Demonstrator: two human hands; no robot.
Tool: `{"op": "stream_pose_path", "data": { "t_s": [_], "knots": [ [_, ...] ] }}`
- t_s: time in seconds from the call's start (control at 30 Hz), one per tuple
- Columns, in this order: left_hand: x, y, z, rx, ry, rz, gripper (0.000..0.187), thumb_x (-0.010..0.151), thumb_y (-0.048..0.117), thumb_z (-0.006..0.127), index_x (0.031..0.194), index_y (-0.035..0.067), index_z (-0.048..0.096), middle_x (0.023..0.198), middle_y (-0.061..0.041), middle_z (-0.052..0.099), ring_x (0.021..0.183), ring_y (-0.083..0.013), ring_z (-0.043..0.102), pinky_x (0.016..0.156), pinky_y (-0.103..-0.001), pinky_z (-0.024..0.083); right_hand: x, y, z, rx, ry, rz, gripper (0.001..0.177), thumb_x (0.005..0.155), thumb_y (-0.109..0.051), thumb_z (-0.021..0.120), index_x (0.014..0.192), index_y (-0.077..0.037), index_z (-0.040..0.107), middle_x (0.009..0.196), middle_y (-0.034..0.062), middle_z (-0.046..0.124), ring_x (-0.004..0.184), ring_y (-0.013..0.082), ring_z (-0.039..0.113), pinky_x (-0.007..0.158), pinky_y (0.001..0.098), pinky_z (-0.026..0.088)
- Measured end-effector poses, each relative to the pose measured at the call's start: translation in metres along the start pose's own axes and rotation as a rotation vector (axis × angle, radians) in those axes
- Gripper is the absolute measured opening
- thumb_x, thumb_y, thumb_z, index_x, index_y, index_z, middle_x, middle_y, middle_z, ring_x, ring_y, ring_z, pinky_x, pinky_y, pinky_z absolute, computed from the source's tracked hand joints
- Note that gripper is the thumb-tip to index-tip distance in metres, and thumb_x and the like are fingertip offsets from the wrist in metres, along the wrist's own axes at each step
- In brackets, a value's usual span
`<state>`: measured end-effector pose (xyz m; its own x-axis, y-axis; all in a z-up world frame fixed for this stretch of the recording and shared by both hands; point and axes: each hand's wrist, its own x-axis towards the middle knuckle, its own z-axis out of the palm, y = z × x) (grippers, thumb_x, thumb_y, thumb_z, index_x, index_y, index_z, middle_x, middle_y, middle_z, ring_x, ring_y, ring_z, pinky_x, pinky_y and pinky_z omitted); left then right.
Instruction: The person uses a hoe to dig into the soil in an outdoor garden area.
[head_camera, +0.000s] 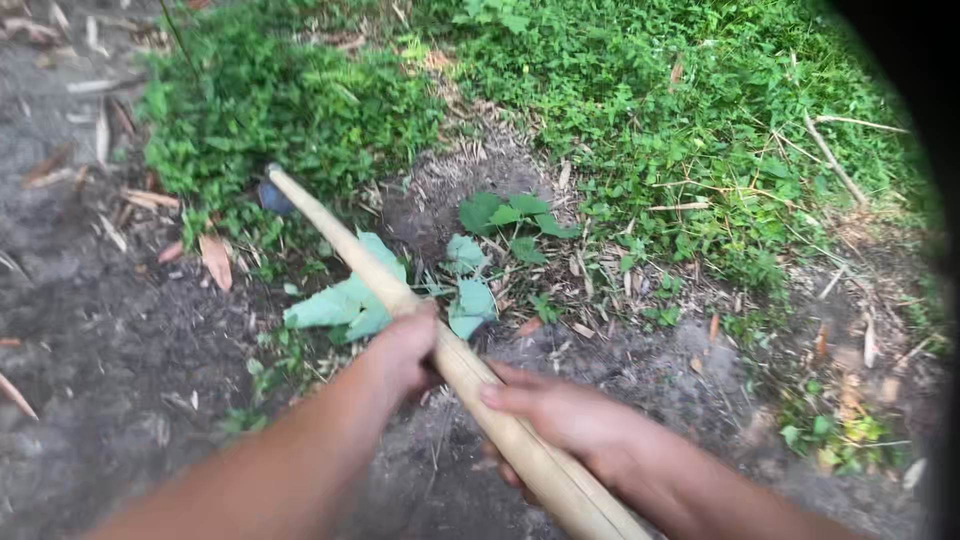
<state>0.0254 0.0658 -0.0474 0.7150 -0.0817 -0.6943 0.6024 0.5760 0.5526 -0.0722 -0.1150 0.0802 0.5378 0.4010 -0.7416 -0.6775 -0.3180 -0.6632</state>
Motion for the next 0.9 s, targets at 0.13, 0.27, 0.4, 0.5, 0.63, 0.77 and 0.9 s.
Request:
{"op": "stream_pose_path", "data": {
  "t_s": [0.13, 0.27, 0.4, 0.5, 0.63, 0.77, 0.9],
  "knots": [
    [-0.047, -0.031, 0.042, -0.140, 0.044, 0.077, 0.045, 0.105, 0.033, 0.049, 0.139, 0.003, 0.044, 0.115, -0.022, 0.063, 0.097, -0.0382, 0.068, 0.089, -0.060, 0.059, -0.059, 0.006, -0.018, 0.130, 0.094, 0.088, 0.063, 0.093, -0.029, 0.068, 0.152, -0.029, 0.047, 0.070, 0.0069, 0.065, 0.054, 0.0172, 0.063, 0.049, 0.0308, 0.055],
    [-0.085, -0.014, 0.051, -0.167, 0.008, 0.113, 0.046, 0.106, 0.034, 0.045, 0.137, 0.000, 0.040, 0.118, -0.024, 0.060, 0.100, -0.0405, 0.065, 0.091, -0.060, 0.058, -0.070, -0.001, -0.018, -0.006, -0.037, -0.032, 0.077, 0.087, -0.018, 0.070, 0.158, -0.031, 0.044, 0.066, 0.0035, 0.060, 0.051, 0.0157, 0.062, 0.049, 0.0286, 0.055],
    [-0.092, 0.022, 0.054, -0.110, -0.019, 0.253, 0.048, 0.105, 0.036, 0.046, 0.133, -0.003, 0.043, 0.116, -0.025, 0.065, 0.099, -0.0386, 0.069, 0.093, -0.055, 0.058, -0.072, -0.020, -0.012, -0.027, -0.135, -0.215, 0.072, 0.095, -0.016, 0.071, 0.158, -0.027, 0.038, 0.074, 0.0041, 0.063, 0.055, 0.0153, 0.065, 0.050, 0.0289, 0.058],
    [-0.085, 0.079, 0.050, -0.035, -0.064, 0.378, 0.049, 0.102, 0.036, 0.050, 0.131, -0.002, 0.045, 0.113, -0.024, 0.068, 0.099, -0.0382, 0.072, 0.092, -0.054, 0.060, -0.061, -0.058, 0.000, -0.175, -0.063, -0.357, 0.068, 0.092, -0.022, 0.068, 0.155, -0.021, 0.043, 0.074, 0.0061, 0.063, 0.053, 0.0166, 0.064, 0.047, 0.0302, 0.057],
    [-0.073, 0.166, 0.040, 0.100, -0.023, 0.486, 0.048, 0.104, 0.039, 0.049, 0.134, 0.002, 0.045, 0.117, -0.024, 0.065, 0.104, -0.0397, 0.070, 0.092, -0.057, 0.059, -0.016, -0.120, 0.026, -0.229, 0.078, -0.353, 0.066, 0.089, -0.034, 0.065, 0.152, -0.027, 0.047, 0.074, 0.0048, 0.064, 0.050, 0.0166, 0.061, 0.040, 0.0331, 0.052],
    [-0.044, 0.201, 0.009, 0.059, 0.029, 0.497, 0.047, 0.103, 0.038, 0.047, 0.135, 0.004, 0.041, 0.122, -0.022, 0.062, 0.108, -0.0385, 0.069, 0.094, -0.060, 0.060, 0.036, -0.141, 0.031, -0.149, -0.073, -0.358, 0.067, 0.090, -0.031, 0.064, 0.153, -0.032, 0.040, 0.077, 0.0051, 0.064, 0.053, 0.0163, 0.063, 0.042, 0.0342, 0.054],
    [-0.006, 0.137, -0.024, 0.051, 0.037, 0.307, 0.052, 0.107, 0.043, 0.038, 0.137, 0.000, 0.042, 0.125, -0.023, 0.063, 0.110, -0.0383, 0.068, 0.098, -0.056, 0.058, 0.073, -0.090, 0.023, -0.135, -0.173, -0.263, 0.063, 0.096, -0.030, 0.066, 0.150, -0.007, 0.043, 0.078, 0.0071, 0.064, 0.053, 0.0181, 0.063, 0.045, 0.0330, 0.056]
  ]
}}
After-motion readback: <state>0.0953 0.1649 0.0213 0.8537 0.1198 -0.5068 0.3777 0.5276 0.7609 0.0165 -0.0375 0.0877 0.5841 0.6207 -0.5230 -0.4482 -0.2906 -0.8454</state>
